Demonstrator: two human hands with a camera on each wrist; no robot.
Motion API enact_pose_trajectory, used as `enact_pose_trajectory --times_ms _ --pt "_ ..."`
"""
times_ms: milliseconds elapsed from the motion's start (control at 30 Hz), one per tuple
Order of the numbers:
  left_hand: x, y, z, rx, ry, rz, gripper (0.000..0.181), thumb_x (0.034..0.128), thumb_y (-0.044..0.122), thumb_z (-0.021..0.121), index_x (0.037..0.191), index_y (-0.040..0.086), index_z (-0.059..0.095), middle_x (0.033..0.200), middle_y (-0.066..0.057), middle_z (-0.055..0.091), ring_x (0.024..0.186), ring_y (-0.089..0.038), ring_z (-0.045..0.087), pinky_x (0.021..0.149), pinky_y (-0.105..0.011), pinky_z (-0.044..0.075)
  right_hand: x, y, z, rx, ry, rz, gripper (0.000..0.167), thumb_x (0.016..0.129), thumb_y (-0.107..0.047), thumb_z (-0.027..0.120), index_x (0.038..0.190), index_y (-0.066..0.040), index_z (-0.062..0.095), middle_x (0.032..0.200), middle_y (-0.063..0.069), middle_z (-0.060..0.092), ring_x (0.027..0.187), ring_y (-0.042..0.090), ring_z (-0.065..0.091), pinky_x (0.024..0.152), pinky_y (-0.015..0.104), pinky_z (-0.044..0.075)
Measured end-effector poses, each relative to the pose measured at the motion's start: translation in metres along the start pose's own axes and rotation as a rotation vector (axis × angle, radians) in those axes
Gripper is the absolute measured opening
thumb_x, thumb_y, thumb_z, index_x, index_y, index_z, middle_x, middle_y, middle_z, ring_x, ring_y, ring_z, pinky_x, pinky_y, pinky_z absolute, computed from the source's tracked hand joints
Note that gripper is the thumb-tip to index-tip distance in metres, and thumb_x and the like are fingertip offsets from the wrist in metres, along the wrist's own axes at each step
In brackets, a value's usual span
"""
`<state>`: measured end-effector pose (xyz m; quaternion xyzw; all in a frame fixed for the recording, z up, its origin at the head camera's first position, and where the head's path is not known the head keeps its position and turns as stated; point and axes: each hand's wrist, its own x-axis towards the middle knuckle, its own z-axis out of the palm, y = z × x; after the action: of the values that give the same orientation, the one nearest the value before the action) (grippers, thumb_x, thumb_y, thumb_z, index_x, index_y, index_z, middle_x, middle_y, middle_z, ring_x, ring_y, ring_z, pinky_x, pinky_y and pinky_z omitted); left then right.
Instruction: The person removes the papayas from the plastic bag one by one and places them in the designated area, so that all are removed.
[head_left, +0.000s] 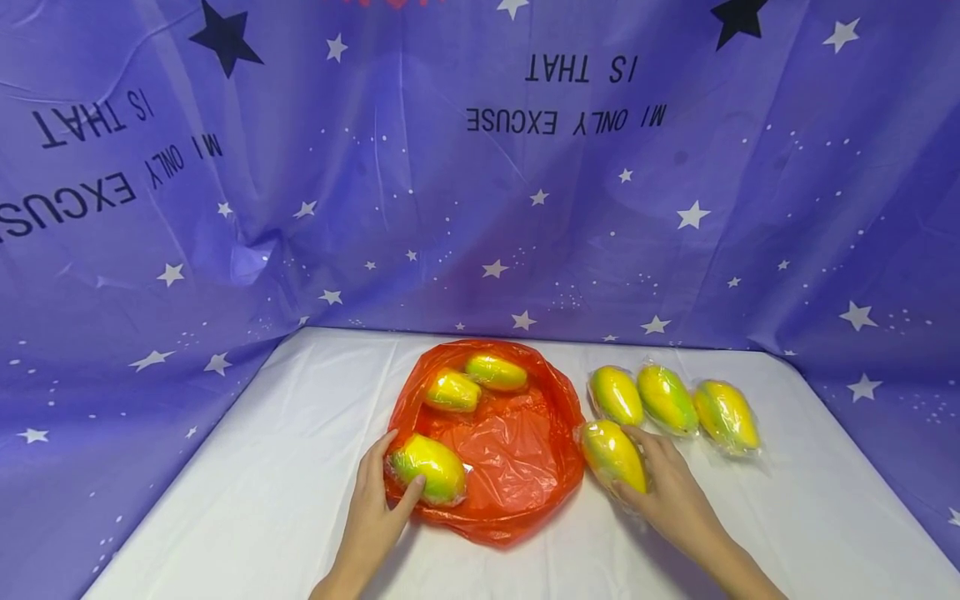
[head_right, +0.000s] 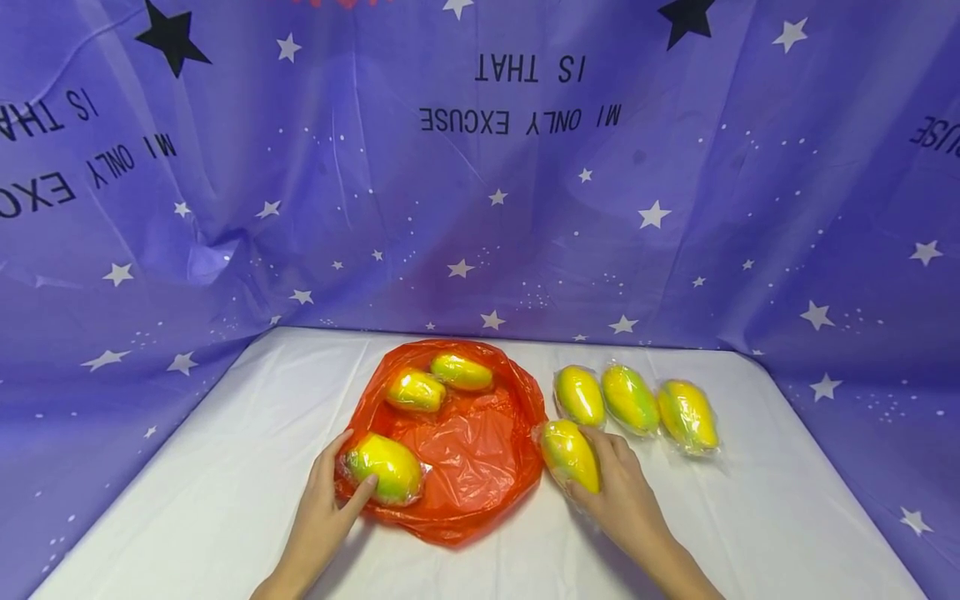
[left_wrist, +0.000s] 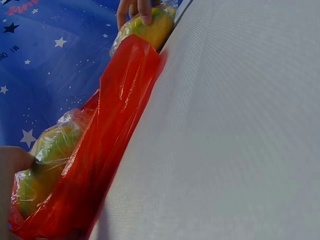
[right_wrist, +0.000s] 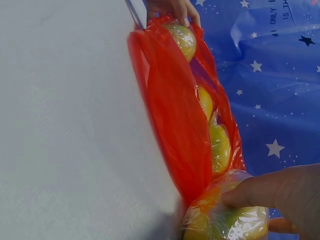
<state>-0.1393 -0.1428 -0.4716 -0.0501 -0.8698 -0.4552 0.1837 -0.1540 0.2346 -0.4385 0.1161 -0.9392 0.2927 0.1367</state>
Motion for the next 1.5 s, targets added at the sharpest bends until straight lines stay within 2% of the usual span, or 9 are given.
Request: enact_pose_trajectory --times_ms 467,767,833,933,1000,1100,1333,1433,1500 --pt "0.0 0.0 0.0 -0.005 0.008 0.014 0.071 0.089 0.025 0.071 0.146 0.011 0.032 0.142 -0.017 0.037 0.133 -0.036 0.035 0.106 -0.058 0.03 0.001 -0.001 0.002 0.036 0.085 -0.069 0.072 0.068 -0.014 0.086 0.13 -0.002 0.051 0.129 0.022 0.047 0.122 0.044 0.041 0.096 0.068 0.035" --pt "0.001 0.0 0.001 0.006 0.015 0.022 0.07 0.0888 0.025 0.072 0.146 0.01 0.033 0.141 -0.018 0.039 0.132 -0.036 0.036 0.106 -0.058 0.03 0.002 -0.006 0.002 0.085 0.17 -0.129 0.067 0.067 -0.006 0.087 0.126 -0.004 0.055 0.127 0.016 0.051 0.12 0.038 0.044 0.095 0.062 0.037" --pt "0.001 0.0 0.001 0.01 0.017 0.029 0.07 0.0888 0.025 0.071 0.145 0.009 0.034 0.141 -0.019 0.039 0.132 -0.038 0.036 0.106 -0.059 0.03 0.002 -0.008 0.002 0.088 0.191 -0.138 0.066 0.067 -0.004 0.086 0.125 -0.005 0.057 0.127 0.014 0.052 0.12 0.035 0.046 0.098 0.055 0.038" --pt "0.001 0.0 0.001 0.01 0.02 0.034 0.069 0.0888 0.025 0.071 0.145 0.009 0.034 0.14 -0.019 0.039 0.131 -0.039 0.037 0.105 -0.06 0.031 0.003 -0.011 0.002 0.101 0.219 -0.174 0.064 0.067 -0.003 0.086 0.125 -0.007 0.058 0.126 0.011 0.054 0.119 0.031 0.048 0.103 0.034 0.036" --pt "0.001 0.0 0.001 0.007 0.021 0.031 0.069 0.0888 0.025 0.071 0.145 0.01 0.034 0.141 -0.019 0.039 0.131 -0.038 0.036 0.105 -0.059 0.03 0.004 -0.014 0.002 0.115 0.233 -0.201 0.063 0.067 -0.002 0.085 0.124 -0.009 0.059 0.126 0.009 0.055 0.117 0.027 0.049 0.101 0.019 0.033" --pt "-0.001 -0.001 0.0 0.003 0.015 0.013 0.069 0.089 0.025 0.071 0.146 0.012 0.034 0.142 -0.017 0.038 0.133 -0.036 0.036 0.106 -0.058 0.03 0.005 -0.018 0.003 0.159 0.23 -0.24 0.062 0.067 0.001 0.084 0.123 -0.007 0.06 0.124 0.006 0.056 0.114 0.022 0.051 0.098 0.008 0.031" --pt "-0.003 -0.002 -0.001 -0.015 0.002 0.014 0.069 0.0893 0.026 0.071 0.146 0.012 0.033 0.143 -0.017 0.037 0.133 -0.035 0.035 0.107 -0.057 0.03 0.013 -0.031 0.007 0.277 0.153 -0.275 0.058 0.072 0.005 0.08 0.124 -0.006 0.059 0.127 0.001 0.055 0.118 0.016 0.05 0.095 0.023 0.046" --pt "-0.002 -0.001 -0.001 -0.019 0.004 0.018 0.069 0.0894 0.026 0.071 0.146 0.012 0.033 0.142 -0.016 0.038 0.133 -0.034 0.035 0.107 -0.057 0.031 0.018 -0.038 0.009 0.283 0.129 -0.277 0.057 0.074 0.001 0.08 0.125 -0.01 0.059 0.128 0.0 0.055 0.12 0.017 0.05 0.096 0.024 0.046" --pt "0.0 0.0 -0.001 -0.022 0.003 0.02 0.069 0.0896 0.027 0.071 0.146 0.012 0.033 0.143 -0.016 0.037 0.134 -0.034 0.035 0.107 -0.056 0.031 0.022 -0.043 0.011 0.277 0.122 -0.281 0.056 0.075 -0.001 0.08 0.125 -0.013 0.059 0.128 0.0 0.055 0.12 0.019 0.05 0.099 0.033 0.045"
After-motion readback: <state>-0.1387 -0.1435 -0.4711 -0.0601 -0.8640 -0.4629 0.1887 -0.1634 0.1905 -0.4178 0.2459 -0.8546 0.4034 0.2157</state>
